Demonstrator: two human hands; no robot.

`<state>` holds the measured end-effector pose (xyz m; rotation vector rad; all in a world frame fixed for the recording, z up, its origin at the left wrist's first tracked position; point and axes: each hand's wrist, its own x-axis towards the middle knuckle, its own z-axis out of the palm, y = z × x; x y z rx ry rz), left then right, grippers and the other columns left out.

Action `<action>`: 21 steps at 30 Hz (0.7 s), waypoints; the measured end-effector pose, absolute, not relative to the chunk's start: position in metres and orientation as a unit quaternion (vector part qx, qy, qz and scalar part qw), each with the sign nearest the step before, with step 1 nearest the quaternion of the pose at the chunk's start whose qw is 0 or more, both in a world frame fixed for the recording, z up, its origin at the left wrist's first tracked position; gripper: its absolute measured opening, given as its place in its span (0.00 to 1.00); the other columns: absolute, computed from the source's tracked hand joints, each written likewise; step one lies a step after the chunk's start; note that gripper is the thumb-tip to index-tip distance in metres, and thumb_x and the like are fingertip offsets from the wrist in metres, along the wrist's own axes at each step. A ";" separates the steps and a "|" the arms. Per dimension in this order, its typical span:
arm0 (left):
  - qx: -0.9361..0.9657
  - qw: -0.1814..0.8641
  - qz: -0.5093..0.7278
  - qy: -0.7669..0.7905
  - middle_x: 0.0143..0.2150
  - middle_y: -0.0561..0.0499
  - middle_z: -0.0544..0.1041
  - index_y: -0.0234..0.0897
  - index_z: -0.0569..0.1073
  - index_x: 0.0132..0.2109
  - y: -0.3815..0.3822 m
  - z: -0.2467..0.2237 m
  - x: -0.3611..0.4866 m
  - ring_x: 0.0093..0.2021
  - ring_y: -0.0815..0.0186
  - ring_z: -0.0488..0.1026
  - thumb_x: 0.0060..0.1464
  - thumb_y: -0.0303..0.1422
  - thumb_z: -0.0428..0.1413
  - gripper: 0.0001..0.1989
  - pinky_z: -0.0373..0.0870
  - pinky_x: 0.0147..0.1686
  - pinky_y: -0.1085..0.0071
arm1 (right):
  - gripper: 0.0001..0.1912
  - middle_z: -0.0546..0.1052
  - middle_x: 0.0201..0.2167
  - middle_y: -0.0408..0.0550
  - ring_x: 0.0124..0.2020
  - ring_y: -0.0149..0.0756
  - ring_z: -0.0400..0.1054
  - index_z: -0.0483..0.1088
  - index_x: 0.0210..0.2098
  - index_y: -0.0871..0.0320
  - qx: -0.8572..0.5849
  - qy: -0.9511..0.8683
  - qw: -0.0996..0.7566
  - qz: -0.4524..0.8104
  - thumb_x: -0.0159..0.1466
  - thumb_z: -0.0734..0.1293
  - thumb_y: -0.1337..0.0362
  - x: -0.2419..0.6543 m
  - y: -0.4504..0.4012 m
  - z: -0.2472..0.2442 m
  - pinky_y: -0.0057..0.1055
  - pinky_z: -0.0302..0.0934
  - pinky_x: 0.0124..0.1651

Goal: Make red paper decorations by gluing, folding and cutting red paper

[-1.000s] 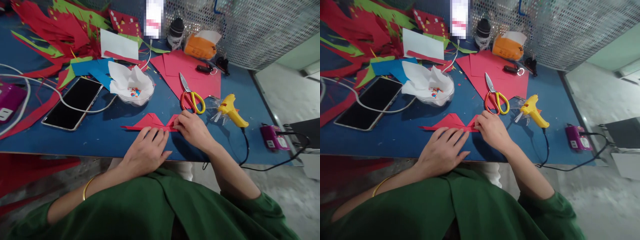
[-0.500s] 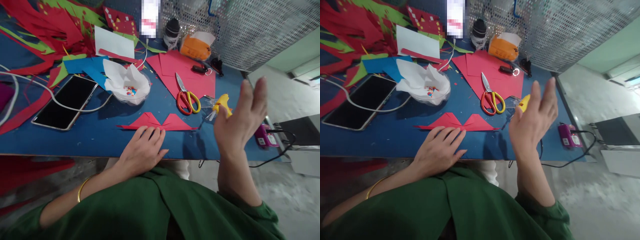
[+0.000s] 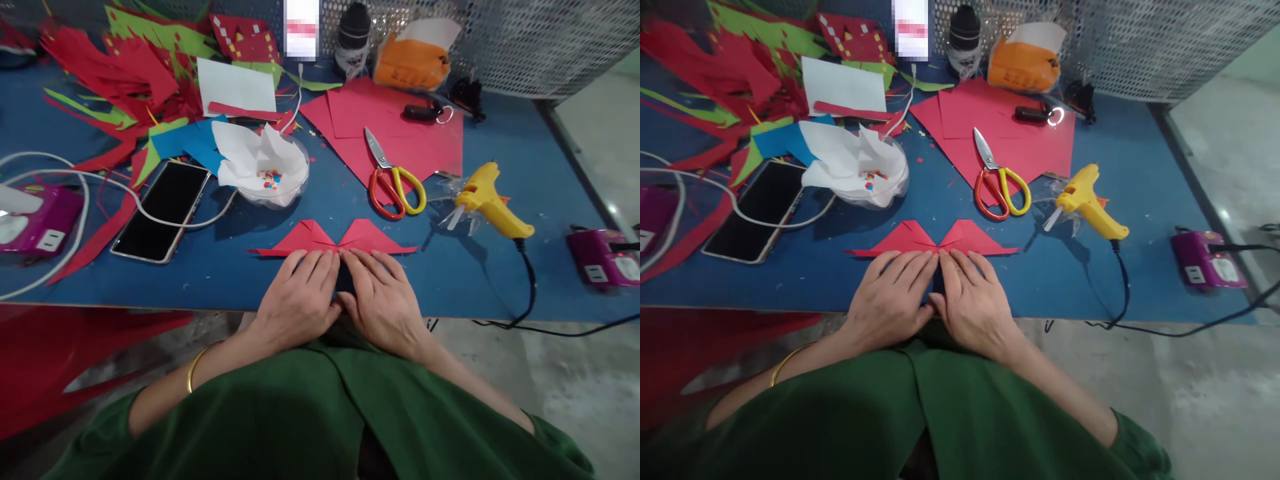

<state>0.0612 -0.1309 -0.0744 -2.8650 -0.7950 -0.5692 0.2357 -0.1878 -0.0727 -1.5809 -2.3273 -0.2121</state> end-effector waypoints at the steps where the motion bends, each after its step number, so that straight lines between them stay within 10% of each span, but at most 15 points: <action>1: -0.945 0.055 -0.185 -0.264 0.56 0.35 0.79 0.20 0.73 0.59 -0.131 -0.074 0.061 0.52 0.51 0.75 0.63 0.35 0.50 0.25 0.64 0.55 0.54 | 0.25 0.77 0.56 0.66 0.56 0.52 0.71 0.66 0.59 0.77 -0.551 -0.816 0.156 -0.078 0.72 0.56 0.61 0.234 -0.188 -0.072 0.48 0.58 0.62; 21: -0.927 0.043 -0.216 -0.305 0.53 0.40 0.81 0.25 0.76 0.54 -0.130 -0.069 0.046 0.50 0.51 0.77 0.61 0.39 0.53 0.22 0.59 0.55 0.53 | 0.31 0.76 0.57 0.68 0.56 0.56 0.69 0.64 0.60 0.81 -0.548 -0.817 0.168 -0.070 0.72 0.56 0.57 0.226 -0.189 -0.074 0.49 0.58 0.60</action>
